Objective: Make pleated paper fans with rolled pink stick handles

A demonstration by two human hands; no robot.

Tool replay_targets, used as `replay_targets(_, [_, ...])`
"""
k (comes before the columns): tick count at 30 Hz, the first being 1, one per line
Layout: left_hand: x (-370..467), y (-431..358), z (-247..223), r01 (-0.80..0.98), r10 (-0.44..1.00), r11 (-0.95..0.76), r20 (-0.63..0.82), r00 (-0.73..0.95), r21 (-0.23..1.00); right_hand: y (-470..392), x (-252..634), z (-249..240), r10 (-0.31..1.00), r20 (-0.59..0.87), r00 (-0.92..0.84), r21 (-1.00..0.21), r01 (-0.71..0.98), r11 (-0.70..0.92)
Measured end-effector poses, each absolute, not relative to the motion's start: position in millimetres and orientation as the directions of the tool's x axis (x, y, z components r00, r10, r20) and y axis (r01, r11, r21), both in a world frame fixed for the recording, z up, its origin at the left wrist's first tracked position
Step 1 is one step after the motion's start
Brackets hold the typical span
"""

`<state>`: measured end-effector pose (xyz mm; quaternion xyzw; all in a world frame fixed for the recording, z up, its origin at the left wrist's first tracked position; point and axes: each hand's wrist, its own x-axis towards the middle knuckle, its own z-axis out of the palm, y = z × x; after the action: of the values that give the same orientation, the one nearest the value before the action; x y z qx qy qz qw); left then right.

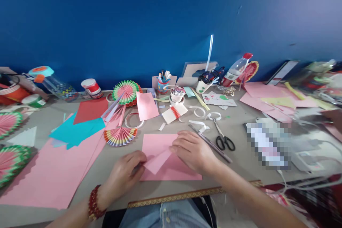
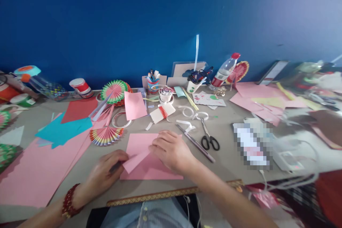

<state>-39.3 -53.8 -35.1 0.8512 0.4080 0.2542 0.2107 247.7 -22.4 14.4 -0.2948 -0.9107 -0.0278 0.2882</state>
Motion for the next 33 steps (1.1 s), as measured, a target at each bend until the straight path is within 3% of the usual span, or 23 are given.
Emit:
replay_targets(4, [-42.2,-53.3,-44.1,0.575,0.741,-0.654,0.260,0.619,0.491,-28.0,251.0,9.3,0.521,0.578,-0.628,-0.102,0.578,0.809])
replay_targets(7, [-43.4,-52.2,-49.3,0.637,0.784,-0.619,0.300,0.544,0.460,-32.6,268.6,4.2,0.577,0.585,-0.570,-0.118,0.644,0.756])
replay_targets(10, [-46.5,-50.1,-48.8,0.677,0.849,-0.526,0.267,0.456,0.516,-39.3,302.8,-5.6,0.735,0.554,-0.391,-0.189,0.800,0.569])
replay_targets(12, [-48.6,-49.5,-46.9,0.698,0.876,-0.480,0.240,0.419,0.532,-44.7,328.1,-15.4,0.838,0.515,-0.181,-0.244,0.906,0.346])
replay_targets(14, [-49.9,-50.0,-46.7,0.725,0.888,-0.459,0.243,0.390,0.513,-49.9,348.2,-26.6,0.871,0.483,-0.091,-0.223,0.949,0.223])
replay_targets(18, [-50.4,-50.6,-54.6,0.767,0.900,-0.436,0.251,0.356,0.472,-55.7,362.3,-42.6,0.895,0.405,-0.187,-0.161,0.949,0.271])
replay_targets(26, [-46.5,-29.9,-59.4,0.692,0.926,-0.377,0.251,0.281,0.616,-54.5,350.2,-39.5,0.862,0.461,-0.211,-0.241,0.905,0.351])
replay_targets(33, [-50.6,-31.4,-75.8,0.690,0.928,-0.358,0.323,0.187,0.629,-49.1,349.6,-44.3,0.892,0.415,-0.178,-0.245,0.922,0.298])
